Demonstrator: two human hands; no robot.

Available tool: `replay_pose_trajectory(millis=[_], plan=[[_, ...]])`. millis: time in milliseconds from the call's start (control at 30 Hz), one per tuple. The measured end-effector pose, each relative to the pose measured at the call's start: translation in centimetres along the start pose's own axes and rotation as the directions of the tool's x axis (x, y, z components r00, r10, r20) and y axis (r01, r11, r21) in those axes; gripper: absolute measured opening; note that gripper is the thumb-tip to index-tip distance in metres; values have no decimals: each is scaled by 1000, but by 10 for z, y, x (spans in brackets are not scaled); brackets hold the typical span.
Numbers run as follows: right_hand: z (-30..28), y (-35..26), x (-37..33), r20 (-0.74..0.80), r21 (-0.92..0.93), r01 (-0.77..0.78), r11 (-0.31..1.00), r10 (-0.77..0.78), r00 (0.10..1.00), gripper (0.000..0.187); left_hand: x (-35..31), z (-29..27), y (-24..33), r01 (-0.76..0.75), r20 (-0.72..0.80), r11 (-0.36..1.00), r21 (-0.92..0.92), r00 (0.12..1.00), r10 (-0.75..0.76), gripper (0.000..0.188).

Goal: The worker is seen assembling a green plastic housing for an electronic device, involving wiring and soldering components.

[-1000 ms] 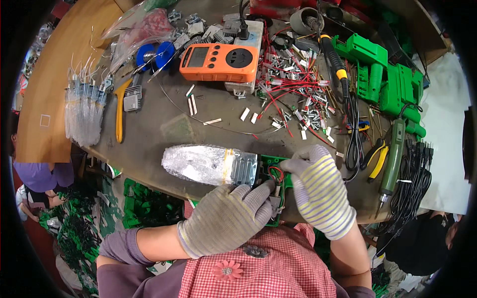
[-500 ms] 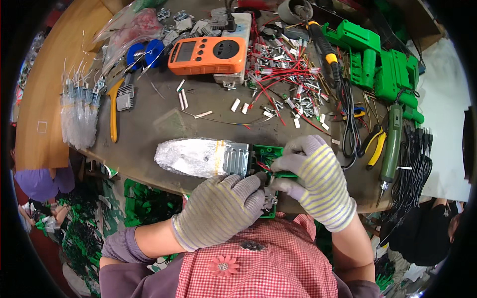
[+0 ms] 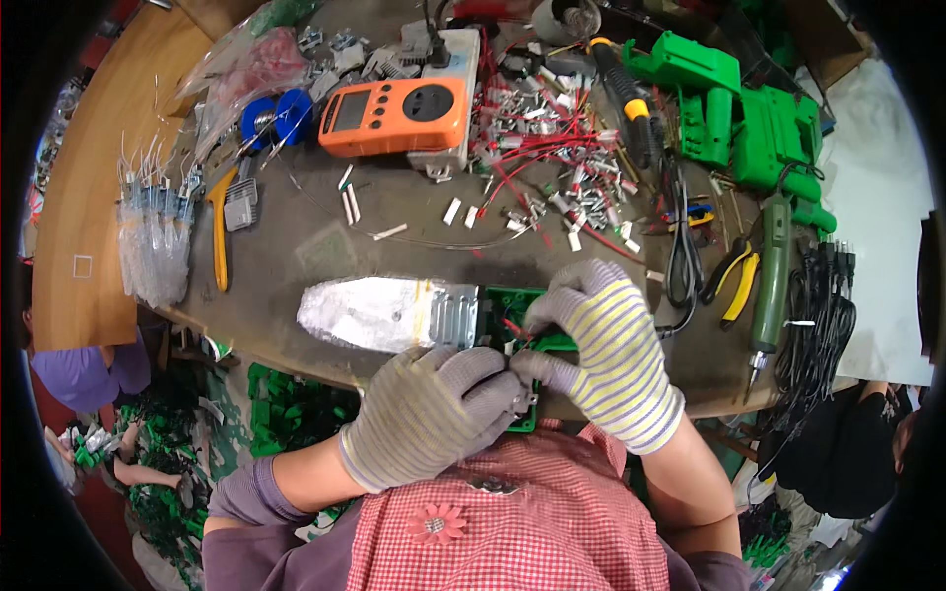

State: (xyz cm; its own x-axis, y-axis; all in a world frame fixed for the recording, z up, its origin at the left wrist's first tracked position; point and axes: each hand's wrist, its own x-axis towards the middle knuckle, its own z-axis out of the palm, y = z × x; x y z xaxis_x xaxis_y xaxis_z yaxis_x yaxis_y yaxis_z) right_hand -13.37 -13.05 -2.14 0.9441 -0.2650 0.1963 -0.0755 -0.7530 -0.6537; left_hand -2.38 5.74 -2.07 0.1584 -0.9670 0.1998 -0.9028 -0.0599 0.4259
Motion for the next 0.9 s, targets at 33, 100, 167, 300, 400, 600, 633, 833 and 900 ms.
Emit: replay_pose_trajectory(millis=[33, 100, 167, 300, 400, 600, 633, 833, 900], plan=[[-4, 1, -1, 20, -17, 20, 1000, -20, 1000, 32, 5, 1, 1, 0, -5, 1000, -32, 1000, 0, 20], [-4, 4, -4, 44, -70, 16, 997, -13, 999, 31, 9, 1, 3, 18, -30, 995, -97, 999, -21, 18], [-2, 0, -2, 55, -67, 28, 997, -24, 998, 29, 9, -5, 5, 36, 43, 998, -49, 999, -34, 22], [-23, -5, -7, 171, -88, 67, 994, -51, 984, 28, 4, -5, 5, -18, 146, 1000, 9, 989, 17, 25], [-68, 11, 0, 143, -6, 132, 991, -130, 981, 23, 4, -4, 4, -30, 94, 999, 12, 995, 29, 26], [-118, 133, 78, -466, -433, -203, 878, -25, 884, 17, 6, -3, 3, -48, 60, 999, 14, 997, 47, 27], [-111, 140, 90, -405, -550, -240, 800, -4, 914, 19, 7, -2, 3, -47, 60, 999, 18, 997, 46, 27], [-80, 143, 136, -437, -735, -506, 452, 255, 863, 18, 2, -3, 2, -40, 117, 999, -20, 992, 42, 33], [-75, 140, 136, -405, -745, -453, 490, 208, 890, 19, -2, -3, 3, 23, 92, 999, -44, 996, -19, 33]])
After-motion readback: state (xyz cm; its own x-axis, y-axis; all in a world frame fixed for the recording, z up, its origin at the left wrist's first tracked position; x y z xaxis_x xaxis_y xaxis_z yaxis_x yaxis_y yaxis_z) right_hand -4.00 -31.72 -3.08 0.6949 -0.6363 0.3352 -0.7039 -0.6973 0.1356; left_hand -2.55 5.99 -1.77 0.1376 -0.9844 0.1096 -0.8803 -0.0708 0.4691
